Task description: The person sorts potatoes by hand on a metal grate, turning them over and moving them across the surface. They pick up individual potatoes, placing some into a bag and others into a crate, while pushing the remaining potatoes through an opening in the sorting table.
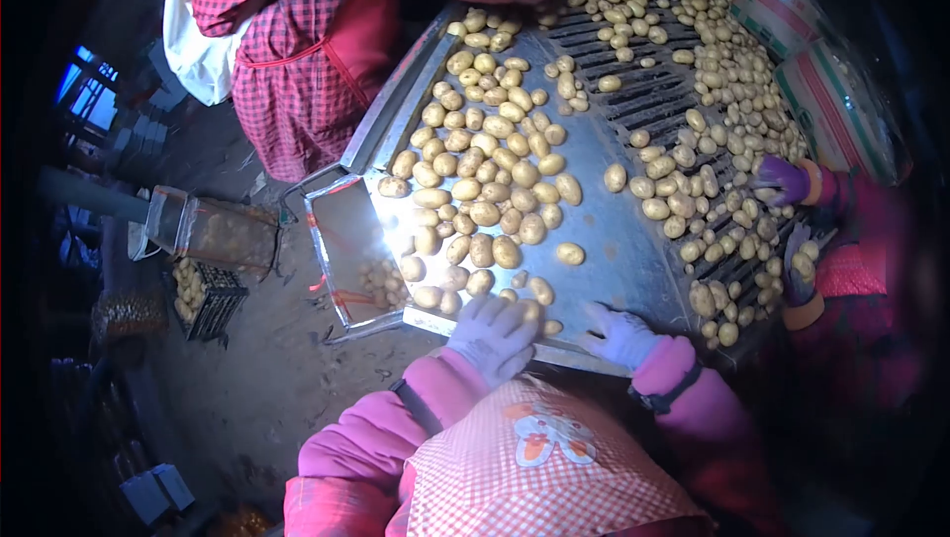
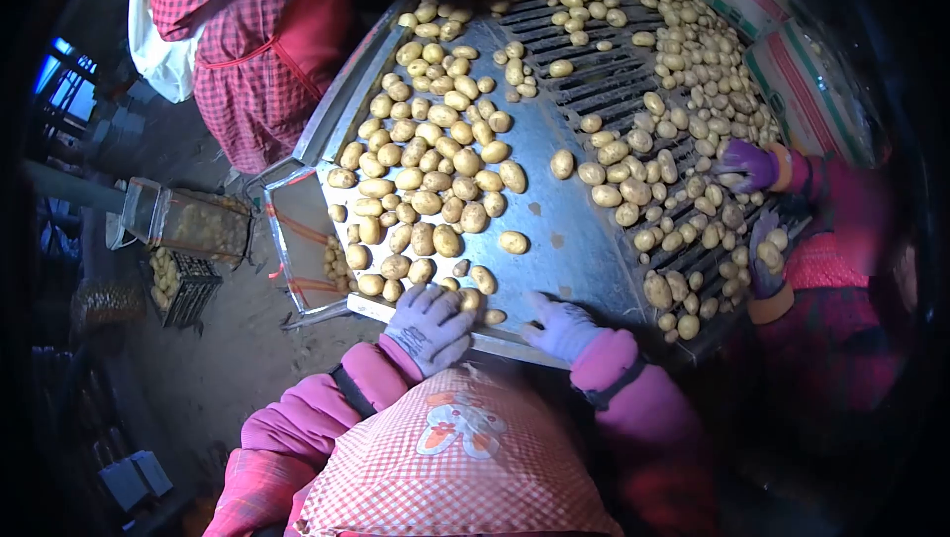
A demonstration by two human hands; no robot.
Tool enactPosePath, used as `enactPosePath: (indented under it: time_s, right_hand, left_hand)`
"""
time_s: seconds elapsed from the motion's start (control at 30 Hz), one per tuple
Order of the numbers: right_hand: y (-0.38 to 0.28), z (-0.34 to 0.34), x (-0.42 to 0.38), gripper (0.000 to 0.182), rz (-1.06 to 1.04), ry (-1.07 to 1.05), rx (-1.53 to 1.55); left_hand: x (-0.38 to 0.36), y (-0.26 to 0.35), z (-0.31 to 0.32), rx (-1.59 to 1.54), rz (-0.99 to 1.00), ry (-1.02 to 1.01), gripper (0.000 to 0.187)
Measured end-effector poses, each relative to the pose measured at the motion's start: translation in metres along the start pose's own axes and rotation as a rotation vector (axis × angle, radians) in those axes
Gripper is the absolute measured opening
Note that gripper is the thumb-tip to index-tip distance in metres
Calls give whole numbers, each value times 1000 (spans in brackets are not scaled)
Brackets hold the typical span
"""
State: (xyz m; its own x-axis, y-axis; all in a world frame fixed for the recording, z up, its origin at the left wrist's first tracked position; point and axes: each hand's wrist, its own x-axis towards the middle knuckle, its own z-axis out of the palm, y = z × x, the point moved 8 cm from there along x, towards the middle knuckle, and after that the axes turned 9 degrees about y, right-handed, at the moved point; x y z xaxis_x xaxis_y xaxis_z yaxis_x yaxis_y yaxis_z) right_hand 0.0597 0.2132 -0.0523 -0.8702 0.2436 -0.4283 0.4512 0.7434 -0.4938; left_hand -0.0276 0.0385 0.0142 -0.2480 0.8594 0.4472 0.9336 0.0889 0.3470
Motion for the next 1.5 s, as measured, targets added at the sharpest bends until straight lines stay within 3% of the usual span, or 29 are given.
enactPosePath:
  time_s: [0.07, 0.1, 0.13, 0.23, 0.33, 0.4, 0.43, 0.47, 0.53, 0.57, 0.6, 0.67, 0.73, 0.77, 0.83, 0.87, 0.9, 0.93, 0.97, 1.07, 1.13, 1.2, 1.27, 1.3, 1.33, 1.37, 1.43, 1.47, 1.5]
  right_hand:
    - [-23, 13, 24, 75, -51, -35, 34]
    - [-32, 20, 40, 79, -96, 1, 66]
    - [-40, 31, 59, 79, -108, -7, 59]
    - [-54, 62, 96, 89, 28, -163, 255]
    - [-64, 76, 116, 93, -29, -90, 361]
    - [-70, 88, 128, 93, -130, 11, 618]
    - [-75, 88, 131, 86, -175, 54, 420]
    - [-82, 92, 131, 86, -185, 50, 414]
    - [-111, 99, 123, 79, -223, -251, 813]
    - [-109, 92, 123, 75, -159, -266, 782]
    - [-135, 53, 103, 66, -26, -419, 865]
    - [-92, 40, 143, 51, -800, 113, 431]
    - [-72, -50, 169, 43, -290, 384, 646]
    - [-73, -70, 171, 43, -294, 383, 643]
    - [-84, -114, 166, 53, -405, 775, -158]
    - [-65, -101, 185, 53, -408, 778, -160]
    - [-41, -60, 218, 57, -488, 701, -432]
    - [-71, -53, 216, 62, -564, 610, -703]
    - [-75, -64, 200, 65, -399, 586, -165]
    - [-123, -43, 187, 63, -545, 490, -87]
    - [-166, -38, 167, 63, -586, 453, -201]
    - [-198, -20, 157, 60, -742, 363, -52]
    - [-193, -30, 164, 58, -695, 155, 164]
    - [-194, -61, 171, 48, -758, 346, 152]
    - [-164, -73, 204, 40, -661, 450, 323]
    - [-167, -111, 217, 40, -606, 602, 120]
    - [-132, -132, 266, 43, -728, 1034, -344]
    - [-124, -142, 284, 49, -515, 862, -265]
    - [-106, -119, 311, 53, -569, 846, -450]
  left_hand:
    - [-6, -26, -4, -26, -265, -52, 50]
    - [-5, -21, -19, 101, -141, 39, 54]
    - [-19, -42, -10, -24, -382, 41, 53]
    - [-34, -55, -20, 96, -405, 117, 44]
    - [-43, -69, -31, 167, -496, 135, 40]
    - [-56, -82, -38, 261, -645, 149, 40]
    - [-62, -84, -44, 276, -657, 226, 41]
    - [-65, -85, -48, 291, -664, 302, 42]
    - [-53, -73, -56, 257, -603, 379, 44]
    - [-42, -65, -56, 266, -573, 387, 47]
    - [-34, -67, -45, 175, -618, 257, 54]
    - [-23, -60, -36, 185, -545, 246, 62]
    - [-23, -72, -24, 219, -590, 176, 69]
    - [-22, -83, -24, 242, -670, 139, 71]
    - [-21, -102, -25, 274, -787, 75, 74]
    - [-19, -108, -24, 300, -775, 77, 76]
    - [-17, -111, -24, 290, -766, 110, 76]
    - [-16, -113, -24, 280, -760, 141, 77]
    - [-16, -114, -25, 293, -757, 188, 78]
    - [-15, -116, -23, 330, -793, 170, 78]
    - [-14, -119, -26, 313, -795, 173, 79]
    - [-22, -122, -26, 345, -810, 215, 80]
    - [-22, -120, -29, 433, -794, 292, 79]
    - [-21, -122, -27, 419, -776, 259, 79]
    - [-23, -121, -26, 411, -770, 226, 80]
    - [-24, -121, -26, 408, -788, 224, 80]
    - [-24, -122, -28, 388, -832, 214, 80]
    - [-24, -123, -29, 368, -861, 188, 79]
    - [-24, -124, -29, 361, -863, 195, 78]
